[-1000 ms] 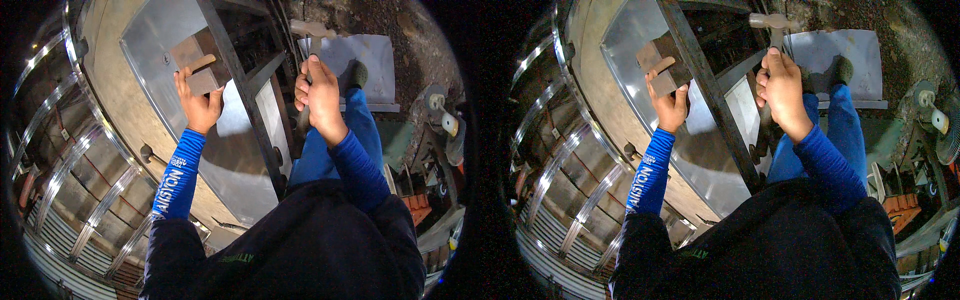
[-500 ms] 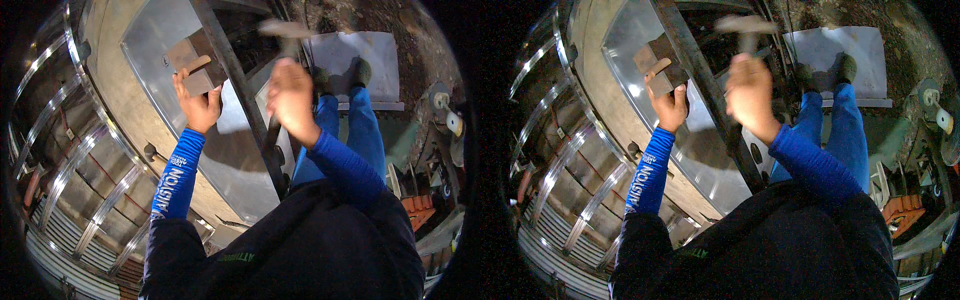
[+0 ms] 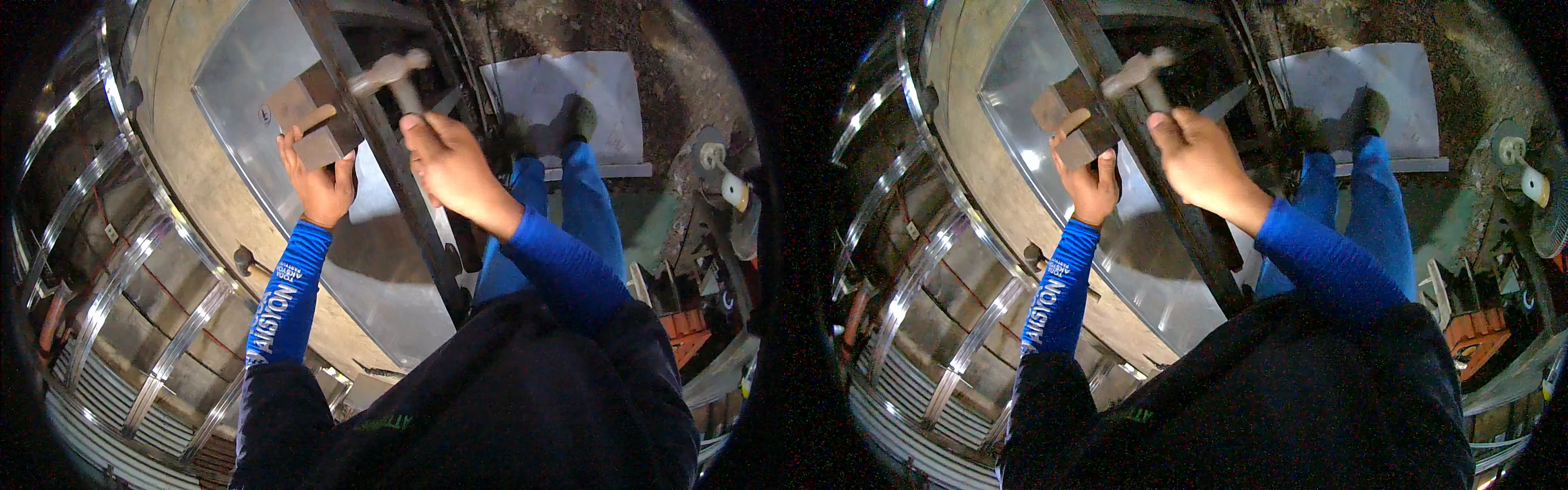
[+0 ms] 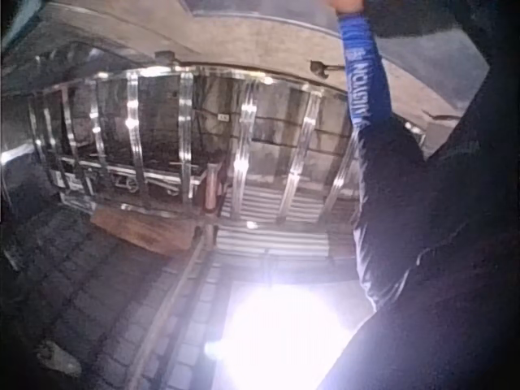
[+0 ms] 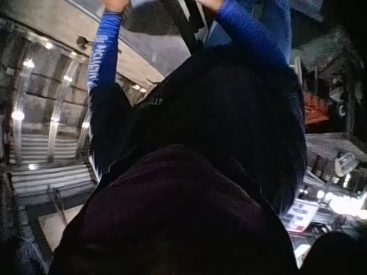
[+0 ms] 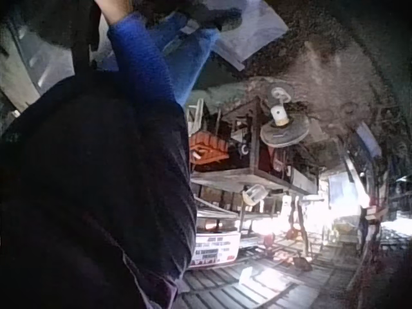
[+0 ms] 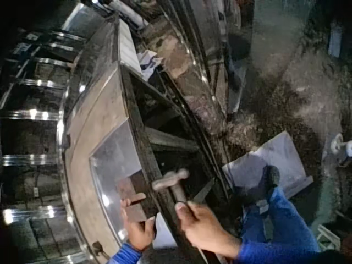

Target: The person repeatedly hammers a metal sheet against a wooden block to shape its edge. They adjust the sheet's position several times and continue hammering along the edge. A second person briefly appears in the background but does not assist.

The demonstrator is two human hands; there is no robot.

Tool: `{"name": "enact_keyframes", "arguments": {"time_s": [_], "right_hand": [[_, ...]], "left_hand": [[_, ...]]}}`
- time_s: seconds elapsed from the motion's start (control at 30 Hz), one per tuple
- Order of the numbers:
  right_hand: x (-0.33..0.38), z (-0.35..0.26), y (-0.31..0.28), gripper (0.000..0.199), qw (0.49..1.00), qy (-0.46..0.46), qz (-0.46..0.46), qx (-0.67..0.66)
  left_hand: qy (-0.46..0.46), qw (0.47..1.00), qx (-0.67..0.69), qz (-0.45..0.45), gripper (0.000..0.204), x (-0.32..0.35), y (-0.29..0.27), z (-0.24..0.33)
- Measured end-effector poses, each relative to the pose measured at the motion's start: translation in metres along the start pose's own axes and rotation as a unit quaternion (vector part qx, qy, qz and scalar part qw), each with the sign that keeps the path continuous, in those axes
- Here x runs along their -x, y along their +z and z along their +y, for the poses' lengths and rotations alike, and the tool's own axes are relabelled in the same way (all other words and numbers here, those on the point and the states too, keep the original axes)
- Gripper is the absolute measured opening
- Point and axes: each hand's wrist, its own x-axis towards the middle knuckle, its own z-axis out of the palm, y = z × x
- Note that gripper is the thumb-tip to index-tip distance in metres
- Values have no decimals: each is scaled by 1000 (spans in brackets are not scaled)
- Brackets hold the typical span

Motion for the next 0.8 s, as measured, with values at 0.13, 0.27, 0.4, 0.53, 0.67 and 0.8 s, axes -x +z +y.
{"name": "enact_keyframes", "arguments": {"time_s": [0.13,0.27,0.4,0.53,0.67,0.8], "right_hand": [[-13,-8,-9,36,946,-20,215,-241],[-11,10,21,37,999,27,-8,-32],[-5,-10,-9,38,991,33,67,-109],[-19,6,4,37,958,-4,151,-243],[-16,4,3,38,999,20,-28,-14],[-22,-14,-12,38,958,-9,174,-228]], "left_hand": [[2,1000,-12,-2,51,2,-2,-2],[14,1000,-24,-9,53,-1,1,-8],[-25,1000,-10,-5,55,8,-1,-3],[19,1000,-22,-3,55,1,0,-4],[5,1000,8,5,54,6,2,-6],[12,1000,0,19,53,3,1,-3]]}}
